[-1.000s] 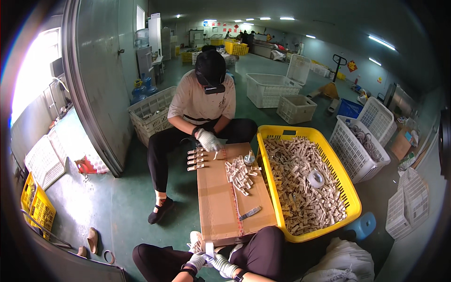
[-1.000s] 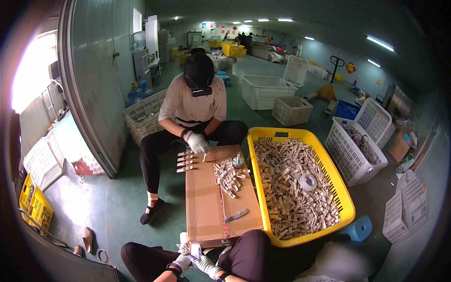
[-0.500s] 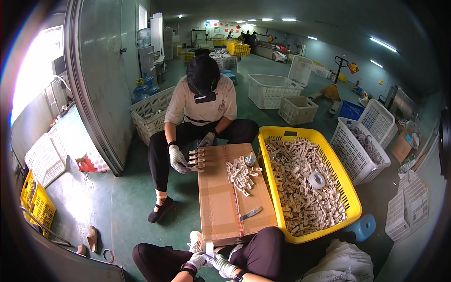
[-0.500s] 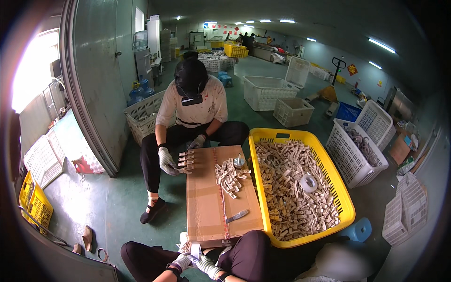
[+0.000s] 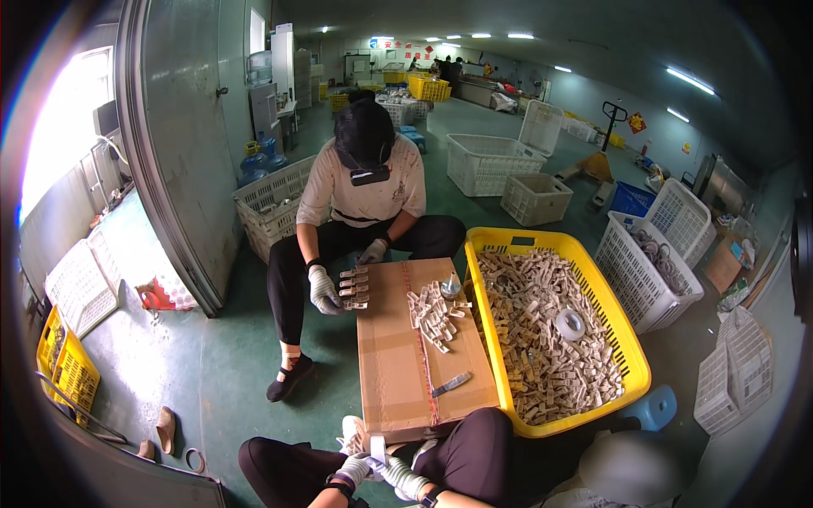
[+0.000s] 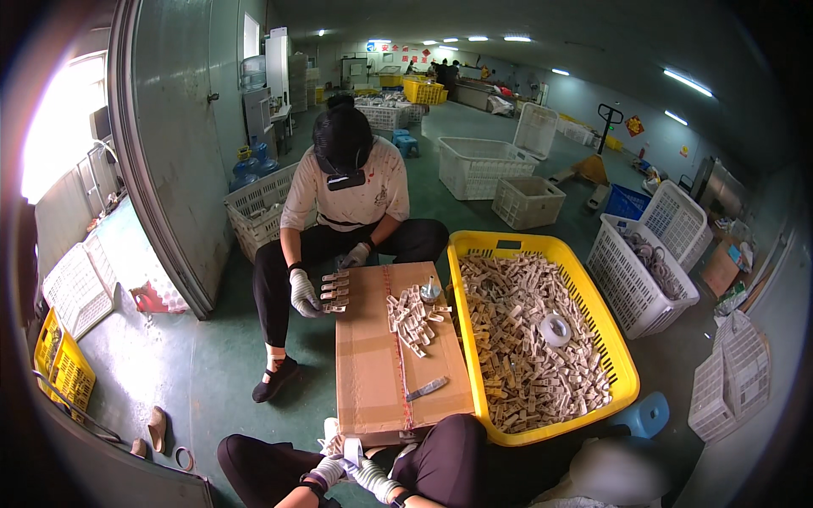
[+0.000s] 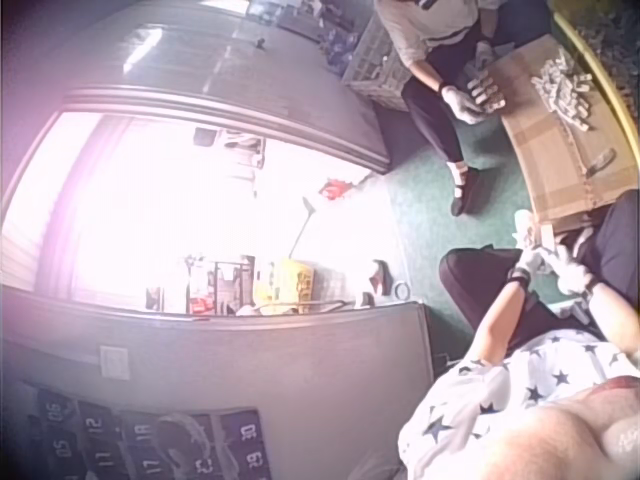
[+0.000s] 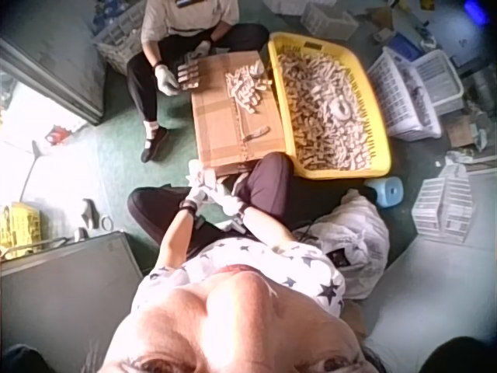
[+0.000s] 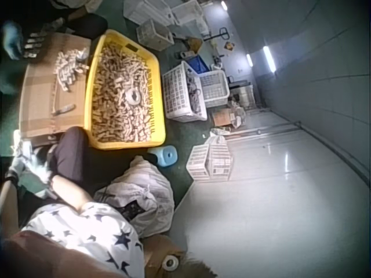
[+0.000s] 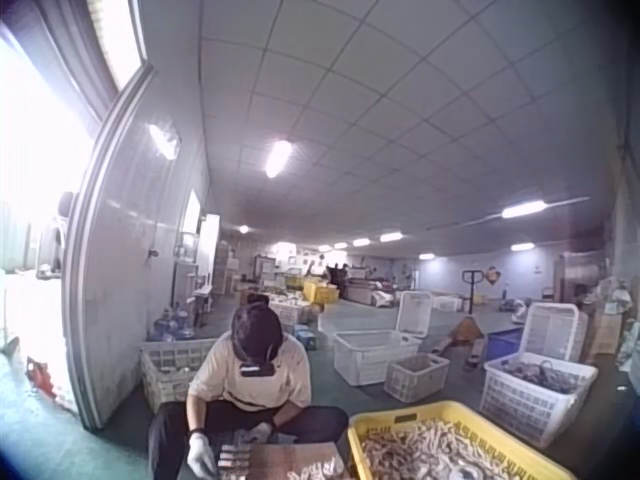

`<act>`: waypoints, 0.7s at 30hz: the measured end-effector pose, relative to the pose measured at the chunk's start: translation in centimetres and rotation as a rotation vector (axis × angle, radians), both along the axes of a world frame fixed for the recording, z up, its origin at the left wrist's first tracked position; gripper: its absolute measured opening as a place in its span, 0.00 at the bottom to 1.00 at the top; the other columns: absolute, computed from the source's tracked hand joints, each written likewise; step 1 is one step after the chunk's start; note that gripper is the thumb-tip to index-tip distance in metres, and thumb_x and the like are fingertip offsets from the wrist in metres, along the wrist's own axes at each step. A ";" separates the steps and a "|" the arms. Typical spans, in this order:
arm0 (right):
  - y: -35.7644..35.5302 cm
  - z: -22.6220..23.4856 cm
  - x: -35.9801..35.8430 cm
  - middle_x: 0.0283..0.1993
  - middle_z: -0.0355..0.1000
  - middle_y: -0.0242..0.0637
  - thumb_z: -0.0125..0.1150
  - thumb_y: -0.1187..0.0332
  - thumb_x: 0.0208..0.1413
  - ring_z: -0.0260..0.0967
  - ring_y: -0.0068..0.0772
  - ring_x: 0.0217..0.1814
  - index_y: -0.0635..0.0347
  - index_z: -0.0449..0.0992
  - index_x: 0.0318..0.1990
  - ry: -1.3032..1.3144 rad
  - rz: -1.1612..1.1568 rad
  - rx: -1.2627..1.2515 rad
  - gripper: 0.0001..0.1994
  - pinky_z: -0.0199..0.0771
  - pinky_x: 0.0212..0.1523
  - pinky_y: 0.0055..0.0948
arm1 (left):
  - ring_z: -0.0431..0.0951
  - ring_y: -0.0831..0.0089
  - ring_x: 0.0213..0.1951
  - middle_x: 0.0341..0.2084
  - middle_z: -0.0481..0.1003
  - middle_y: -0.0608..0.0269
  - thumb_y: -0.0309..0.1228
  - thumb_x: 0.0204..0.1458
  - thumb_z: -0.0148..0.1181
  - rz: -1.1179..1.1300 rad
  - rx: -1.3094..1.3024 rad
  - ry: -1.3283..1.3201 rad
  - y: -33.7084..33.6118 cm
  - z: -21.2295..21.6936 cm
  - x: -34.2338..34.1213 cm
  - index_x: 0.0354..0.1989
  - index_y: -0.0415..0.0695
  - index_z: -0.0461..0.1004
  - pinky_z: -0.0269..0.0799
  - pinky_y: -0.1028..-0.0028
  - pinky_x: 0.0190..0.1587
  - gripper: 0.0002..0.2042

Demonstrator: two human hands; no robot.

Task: Sorting wooden clothespins and bundling them into groups on a cardboard box.

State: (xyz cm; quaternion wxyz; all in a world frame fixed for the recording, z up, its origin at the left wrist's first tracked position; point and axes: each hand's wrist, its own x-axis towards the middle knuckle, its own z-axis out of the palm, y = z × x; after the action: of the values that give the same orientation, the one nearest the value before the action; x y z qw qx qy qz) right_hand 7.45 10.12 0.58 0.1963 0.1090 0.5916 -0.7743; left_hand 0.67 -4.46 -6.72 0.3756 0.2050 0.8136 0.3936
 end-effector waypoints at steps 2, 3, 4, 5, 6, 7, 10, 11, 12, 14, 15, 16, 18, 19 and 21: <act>-0.1 0.4 0.0 0.50 0.72 0.32 0.55 0.60 0.62 0.67 0.26 0.49 0.59 0.69 0.58 -0.021 0.002 -0.025 0.20 0.67 0.51 0.26 | 0.69 0.70 0.56 0.52 0.73 0.66 0.30 0.62 0.39 -0.054 -0.052 0.052 0.0 0.0 0.0 0.56 0.45 0.70 0.62 0.77 0.59 0.17; -0.1 0.5 0.0 0.50 0.72 0.32 0.55 0.59 0.62 0.67 0.26 0.50 0.59 0.69 0.58 -0.019 0.003 -0.033 0.21 0.67 0.52 0.26 | 0.69 0.71 0.56 0.52 0.73 0.66 0.30 0.62 0.39 -0.082 -0.077 0.079 0.0 0.1 -0.1 0.56 0.45 0.70 0.62 0.77 0.59 0.17; -0.1 0.6 0.0 0.51 0.72 0.33 0.55 0.58 0.62 0.67 0.27 0.50 0.59 0.68 0.58 -0.018 0.004 -0.041 0.21 0.67 0.52 0.26 | 0.69 0.71 0.56 0.53 0.73 0.67 0.30 0.62 0.39 -0.110 -0.103 0.105 0.0 0.1 -0.1 0.56 0.46 0.70 0.61 0.77 0.59 0.17; 0.0 0.3 -0.1 0.51 0.72 0.33 0.55 0.58 0.62 0.67 0.27 0.50 0.59 0.68 0.58 -0.017 0.001 -0.040 0.21 0.67 0.52 0.26 | 0.69 0.71 0.56 0.53 0.73 0.67 0.31 0.62 0.39 -0.140 -0.127 0.132 0.2 0.1 -0.2 0.56 0.46 0.70 0.61 0.77 0.59 0.17; 0.1 0.0 -0.2 0.51 0.72 0.33 0.56 0.58 0.61 0.67 0.27 0.50 0.59 0.68 0.59 0.004 0.006 -0.016 0.22 0.67 0.52 0.27 | 0.69 0.72 0.56 0.53 0.72 0.68 0.31 0.62 0.39 -0.170 -0.152 0.160 0.3 0.1 -0.3 0.56 0.47 0.70 0.61 0.77 0.59 0.17; 0.1 -0.2 -0.2 0.51 0.72 0.33 0.56 0.57 0.61 0.67 0.27 0.50 0.59 0.68 0.59 0.025 0.012 0.007 0.22 0.67 0.52 0.27 | 0.68 0.72 0.56 0.53 0.72 0.68 0.31 0.62 0.39 -0.201 -0.177 0.187 0.2 0.1 -0.2 0.56 0.47 0.70 0.61 0.77 0.59 0.17; 0.0 -0.6 -0.2 0.50 0.72 0.33 0.56 0.58 0.61 0.67 0.26 0.49 0.59 0.69 0.58 0.014 0.003 0.019 0.21 0.67 0.51 0.27 | 0.68 0.73 0.57 0.54 0.72 0.70 0.32 0.62 0.39 -0.282 -0.256 0.265 0.3 0.3 -0.5 0.56 0.48 0.70 0.60 0.78 0.59 0.17; -0.1 -0.6 -0.2 0.50 0.72 0.33 0.56 0.58 0.61 0.67 0.26 0.49 0.59 0.69 0.58 0.013 0.005 0.019 0.21 0.67 0.51 0.27 | 0.68 0.73 0.57 0.54 0.72 0.70 0.32 0.62 0.39 -0.309 -0.282 0.291 0.2 0.3 -0.4 0.56 0.49 0.70 0.60 0.78 0.60 0.17; -0.1 -0.5 -0.2 0.49 0.72 0.32 0.55 0.59 0.61 0.67 0.26 0.48 0.59 0.69 0.57 0.016 0.003 0.034 0.20 0.68 0.50 0.26 | 0.68 0.73 0.57 0.54 0.72 0.70 0.33 0.62 0.39 -0.335 -0.308 0.317 0.1 0.3 -0.3 0.56 0.49 0.70 0.60 0.78 0.60 0.17; -0.2 -0.4 -0.1 0.48 0.72 0.31 0.55 0.61 0.62 0.67 0.25 0.47 0.59 0.70 0.57 0.018 0.002 0.048 0.19 0.68 0.48 0.26 | 0.68 0.74 0.57 0.54 0.72 0.71 0.33 0.62 0.39 -0.388 -0.361 0.369 0.2 0.4 -0.5 0.56 0.50 0.70 0.59 0.78 0.60 0.17; -0.3 -0.3 -0.1 0.47 0.72 0.30 0.55 0.62 0.61 0.66 0.24 0.46 0.58 0.71 0.56 0.027 -0.009 0.058 0.18 0.68 0.47 0.25 | 0.67 0.74 0.57 0.54 0.71 0.72 0.33 0.62 0.39 -0.415 -0.388 0.394 0.1 0.4 -0.5 0.56 0.50 0.71 0.59 0.79 0.60 0.17; -0.4 -0.3 -0.1 0.46 0.72 0.29 0.55 0.64 0.61 0.66 0.23 0.45 0.58 0.71 0.55 0.036 -0.020 0.068 0.17 0.69 0.46 0.24 | 0.67 0.74 0.57 0.54 0.71 0.72 0.34 0.62 0.39 -0.442 -0.415 0.420 0.1 0.4 -0.5 0.56 0.51 0.71 0.59 0.79 0.60 0.17; -0.4 -0.1 -0.1 0.46 0.72 0.29 0.54 0.65 0.62 0.66 0.23 0.44 0.58 0.71 0.55 0.014 -0.034 0.004 0.16 0.68 0.46 0.24 | 0.67 0.75 0.58 0.55 0.71 0.73 0.34 0.62 0.39 -0.500 -0.466 0.472 0.1 0.4 -0.5 0.56 0.52 0.71 0.58 0.79 0.60 0.17; -0.3 -0.1 -0.1 0.45 0.72 0.28 0.54 0.66 0.62 0.66 0.23 0.44 0.58 0.72 0.55 -0.007 -0.051 -0.060 0.15 0.68 0.46 0.23 | 0.67 0.75 0.58 0.55 0.71 0.74 0.34 0.62 0.39 -0.531 -0.490 0.499 0.3 0.4 -0.6 0.56 0.52 0.71 0.58 0.79 0.60 0.18; 0.4 -1.8 -0.1 0.45 0.72 0.27 0.54 0.66 0.62 0.66 0.22 0.44 0.58 0.71 0.55 0.022 -0.055 -0.046 0.15 0.68 0.46 0.23 | 0.67 0.76 0.58 0.55 0.71 0.74 0.35 0.62 0.39 -0.606 -0.529 0.561 1.4 0.8 -0.8 0.56 0.53 0.71 0.58 0.80 0.61 0.18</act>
State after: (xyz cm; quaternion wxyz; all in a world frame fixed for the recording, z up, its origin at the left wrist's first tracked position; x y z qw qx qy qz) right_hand 7.36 10.48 -1.20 0.1706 0.1121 0.5724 -0.7942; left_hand -0.08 -3.10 -5.96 0.2788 0.4283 0.8592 -0.0242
